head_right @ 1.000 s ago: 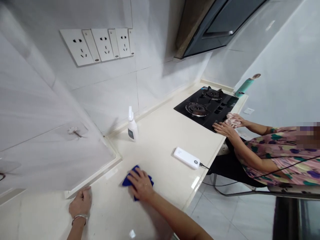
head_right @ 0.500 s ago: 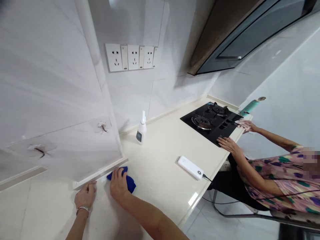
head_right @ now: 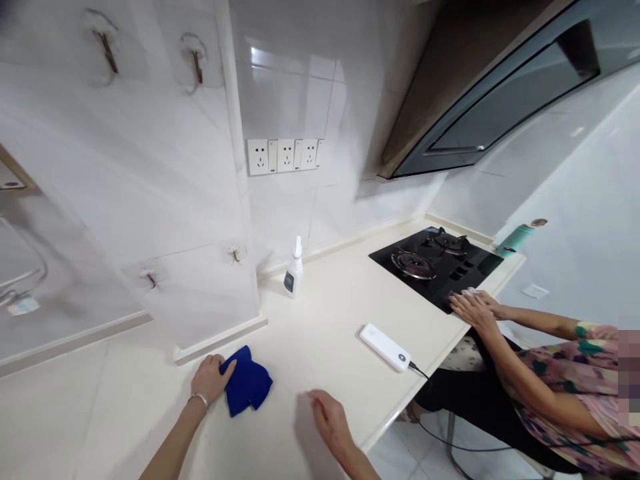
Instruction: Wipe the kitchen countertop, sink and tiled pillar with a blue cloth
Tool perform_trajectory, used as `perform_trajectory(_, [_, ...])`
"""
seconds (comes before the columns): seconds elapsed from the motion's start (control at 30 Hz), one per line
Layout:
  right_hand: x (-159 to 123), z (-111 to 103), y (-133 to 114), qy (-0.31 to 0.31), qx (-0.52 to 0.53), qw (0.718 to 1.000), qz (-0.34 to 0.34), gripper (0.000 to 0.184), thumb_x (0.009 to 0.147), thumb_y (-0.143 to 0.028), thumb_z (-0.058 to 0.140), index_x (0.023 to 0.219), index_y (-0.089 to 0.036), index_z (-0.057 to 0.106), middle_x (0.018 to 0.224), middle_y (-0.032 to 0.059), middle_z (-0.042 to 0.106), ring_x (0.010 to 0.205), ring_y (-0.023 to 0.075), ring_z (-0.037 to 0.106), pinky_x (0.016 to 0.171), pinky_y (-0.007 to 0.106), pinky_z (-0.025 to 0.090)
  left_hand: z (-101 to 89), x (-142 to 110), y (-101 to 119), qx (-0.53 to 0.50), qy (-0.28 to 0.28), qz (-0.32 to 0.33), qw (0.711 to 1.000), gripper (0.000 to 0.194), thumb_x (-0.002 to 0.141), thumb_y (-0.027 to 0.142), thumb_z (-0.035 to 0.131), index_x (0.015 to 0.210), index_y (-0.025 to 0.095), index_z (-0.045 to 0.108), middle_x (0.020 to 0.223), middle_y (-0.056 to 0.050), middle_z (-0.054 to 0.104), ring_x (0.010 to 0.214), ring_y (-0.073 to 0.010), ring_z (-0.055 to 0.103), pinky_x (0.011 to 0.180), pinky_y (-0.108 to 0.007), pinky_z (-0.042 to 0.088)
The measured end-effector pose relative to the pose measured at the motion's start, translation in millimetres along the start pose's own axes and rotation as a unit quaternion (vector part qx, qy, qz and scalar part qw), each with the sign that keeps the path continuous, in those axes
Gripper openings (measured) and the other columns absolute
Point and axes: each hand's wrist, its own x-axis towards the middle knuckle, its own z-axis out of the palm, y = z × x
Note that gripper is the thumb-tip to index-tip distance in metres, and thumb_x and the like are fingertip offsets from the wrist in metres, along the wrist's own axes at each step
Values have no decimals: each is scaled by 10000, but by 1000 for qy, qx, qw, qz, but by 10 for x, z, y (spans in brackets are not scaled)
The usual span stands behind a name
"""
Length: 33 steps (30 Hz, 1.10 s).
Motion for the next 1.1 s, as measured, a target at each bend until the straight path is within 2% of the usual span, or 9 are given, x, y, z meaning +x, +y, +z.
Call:
perform_trajectory(0.1, [-374, -157, 109, 25, 3, 1000, 2, 297, 951, -285, 408, 993, -214, 694, 819, 50, 718, 720, 172, 682, 670, 275, 586, 89, -32, 145, 9, -14, -2, 1000, 388, 865, 522, 464, 951, 165, 587, 1053, -153, 658, 1048, -292, 617, 893, -388, 453])
perform_trajectory(0.2, [-537, -94, 114, 89, -11, 995, -40, 275, 949, -249, 417, 977, -226, 691, 900, 61, 722, 831, 186, 696, 744, 312, 604, 87, -53, 234, 1, -56, 23, 998, 302, 863, 482, 490, 903, 188, 550, 847, -73, 676, 818, -226, 648, 752, -328, 466])
perform_trajectory(0.37, [-526, 37, 68, 140, -97, 981, -91, 263, 921, -183, 453, 999, -244, 697, 1031, 57, 709, 970, 199, 671, 860, 361, 593, -216, 21, 319, 9, -95, 131, 987, 228, 797, 437, 618, 857, 239, 522, 699, 48, 641, 694, -159, 617, 694, -263, 455])
perform_trajectory(0.43, [-522, 42, 66, 140, -119, 978, -94, 264, 913, -169, 456, 995, -240, 697, 1042, 50, 702, 964, 193, 660, 859, 345, 585, -371, 104, 332, 28, -80, 150, 985, 177, 774, 342, 635, 895, 242, 553, 760, 27, 677, 752, -184, 641, 728, -287, 471])
perform_trajectory(0.53, [-540, 30, 83, 139, -124, 978, -97, 286, 903, -140, 445, 1018, -229, 691, 1062, 49, 692, 982, 185, 645, 876, 332, 572, -471, 189, 320, 51, -16, 156, 986, 239, 816, 239, 535, 1046, 210, 595, 1102, -90, 705, 1065, -248, 632, 950, -375, 461])
perform_trajectory(0.63, [-560, 16, 105, 135, -116, 977, -113, 306, 885, -117, 439, 1033, -218, 688, 1062, 51, 688, 990, 182, 639, 880, 331, 567, -323, 126, 261, 59, 24, 168, 984, 344, 910, 304, 402, 1159, 177, 603, 1231, -137, 670, 1219, -256, 567, 1095, -418, 394])
perform_trajectory(0.73, [-570, 11, 119, 130, -115, 978, -112, 310, 875, -118, 448, 1036, -219, 692, 1065, 54, 690, 984, 186, 643, 877, 337, 571, -26, -55, 128, 63, 21, 191, 979, 386, 924, 379, 403, 1173, 196, 635, 1322, -113, 648, 1306, -239, 523, 1174, -432, 335])
perform_trajectory(0.87, [-584, 16, 131, 120, -120, 981, -92, 308, 874, -135, 466, 1047, -233, 701, 1084, 56, 698, 1008, 206, 653, 896, 361, 580, 283, -271, -61, 91, 46, 201, 974, 517, 944, 424, 366, 1405, 235, 504, 1560, -80, 435, 1486, -265, 296, 1237, -582, 136])
perform_trajectory(1.1, [-596, 27, 163, 131, -125, 978, -103, 317, 881, -134, 466, 1067, -254, 694, 1087, 67, 702, 1002, 218, 668, 871, 381, 602, 476, -482, -60, 142, 91, 110, 980, 704, 903, 580, 389, 1512, 228, 366, 1638, -56, 278, 1533, -339, 108, 1228, -610, 126])
